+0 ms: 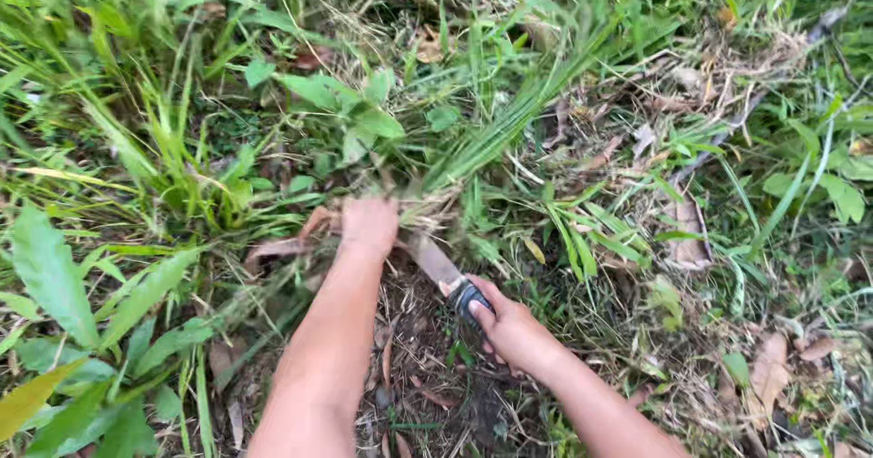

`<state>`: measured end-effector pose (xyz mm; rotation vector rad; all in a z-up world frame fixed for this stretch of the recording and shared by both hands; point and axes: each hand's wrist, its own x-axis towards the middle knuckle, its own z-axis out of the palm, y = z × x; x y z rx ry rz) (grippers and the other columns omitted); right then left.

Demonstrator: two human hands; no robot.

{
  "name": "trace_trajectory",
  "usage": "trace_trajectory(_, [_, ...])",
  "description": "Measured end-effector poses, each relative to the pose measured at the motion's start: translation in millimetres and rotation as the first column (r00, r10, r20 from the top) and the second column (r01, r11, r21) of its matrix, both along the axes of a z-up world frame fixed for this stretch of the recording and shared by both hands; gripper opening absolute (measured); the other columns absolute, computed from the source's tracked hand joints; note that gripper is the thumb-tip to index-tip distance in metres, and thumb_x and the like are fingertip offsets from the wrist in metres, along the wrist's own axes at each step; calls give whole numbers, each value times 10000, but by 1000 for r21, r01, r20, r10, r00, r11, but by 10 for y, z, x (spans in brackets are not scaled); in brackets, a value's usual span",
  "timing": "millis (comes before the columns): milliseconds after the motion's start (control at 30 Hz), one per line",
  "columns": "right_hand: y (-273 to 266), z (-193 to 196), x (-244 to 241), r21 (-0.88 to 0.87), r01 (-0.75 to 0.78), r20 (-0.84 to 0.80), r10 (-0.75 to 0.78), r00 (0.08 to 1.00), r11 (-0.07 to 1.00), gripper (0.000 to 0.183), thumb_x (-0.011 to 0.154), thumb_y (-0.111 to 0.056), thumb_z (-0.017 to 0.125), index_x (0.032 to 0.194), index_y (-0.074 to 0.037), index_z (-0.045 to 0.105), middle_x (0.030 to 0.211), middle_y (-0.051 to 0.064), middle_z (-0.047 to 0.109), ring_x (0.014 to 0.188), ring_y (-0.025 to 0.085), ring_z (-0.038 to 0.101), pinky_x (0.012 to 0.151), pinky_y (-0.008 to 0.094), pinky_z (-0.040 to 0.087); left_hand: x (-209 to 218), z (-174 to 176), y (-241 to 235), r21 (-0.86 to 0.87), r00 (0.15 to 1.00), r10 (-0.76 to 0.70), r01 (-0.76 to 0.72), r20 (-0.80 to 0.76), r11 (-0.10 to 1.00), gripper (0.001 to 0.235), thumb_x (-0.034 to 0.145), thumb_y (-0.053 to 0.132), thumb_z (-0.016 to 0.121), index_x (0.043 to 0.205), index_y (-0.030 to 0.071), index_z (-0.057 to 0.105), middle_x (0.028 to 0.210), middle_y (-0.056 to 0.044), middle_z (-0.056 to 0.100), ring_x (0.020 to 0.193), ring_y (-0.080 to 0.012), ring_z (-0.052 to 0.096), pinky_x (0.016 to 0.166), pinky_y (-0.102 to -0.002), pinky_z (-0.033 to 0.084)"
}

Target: The person clears weeds from the ground by hand and using a blade, pulling up clumps of grass and tossing them aside.

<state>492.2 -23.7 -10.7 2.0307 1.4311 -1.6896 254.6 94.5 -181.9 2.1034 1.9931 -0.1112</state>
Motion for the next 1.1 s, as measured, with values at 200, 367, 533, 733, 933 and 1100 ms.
trace_trajectory(200, [-55, -337, 122, 207, -90, -42, 101, 994, 974, 511, 1039, -349, 520, 1529, -390, 382, 627, 43, 620, 511, 141, 610, 501, 293, 518, -257, -468, -31, -95, 986, 99, -112, -132, 989, 254, 962, 196, 501, 1063, 153, 729, 1049, -93, 746, 1013, -266, 720, 899, -502, 514])
trace_trajectory(367, [-122, -336, 137, 87, -34, -6, 35, 999, 996, 538, 1021, -358, 523, 1538, -420, 387, 636, 44, 590, 499, 128, 581, 457, 317, 492, -457, -491, -813, -58, 968, 250, -251, -22, 966, 320, 1051, 239, 462, 1016, 100, 747, 959, -165, 759, 920, -343, 738, 835, -489, 567])
trace_trajectory(533, [-318, -171, 480, -145, 219, -198, -245, 949, 965, 569, 1022, -340, 498, 1553, -486, 355, 634, 15, 589, 413, 101, 447, 331, 253, 348, -1330, 92, -1496, -195, 851, 515, -525, -104, 828, 306, 978, 288, 549, 1127, 70, 703, 1014, -187, 767, 952, -363, 739, 826, -504, 588])
trace_trajectory(733, [-777, 14, 1327, -207, 583, -274, -619, 736, 785, 551, 1003, -288, 544, 1532, -420, 470, 702, 117, 638, 389, 144, 488, 308, 255, 333, -1540, 503, -1194, -254, 601, 785, -744, 150, 618, 405, 919, 323, 653, 1240, 78, 691, 1076, -224, 753, 987, -396, 733, 909, -515, 542])
trace_trajectory(933, [-70, -445, 567, -10, 479, -315, -458, 831, 877, 559, 1027, -267, 565, 1556, -417, 465, 702, -4, 611, 473, 100, 501, 386, 257, 427, -191, 374, -324, -139, 774, 388, -371, 500, 918, 761, 822, 422, 830, 1472, 180, 517, 1194, -174, 729, 1114, -362, 706, 1011, -488, 547])
trace_trajectory(1100, [123, -194, 346, 49, 282, -28, -281, 959, 958, 584, 1019, -361, 528, 1558, -505, 352, 606, 40, 556, 456, 160, 497, 394, 332, 420, 570, 523, 373, -185, 898, 322, -276, 300, 943, 945, 801, 437, 842, 1569, 170, 360, 1292, -205, 652, 1239, -396, 594, 1131, -592, 369])
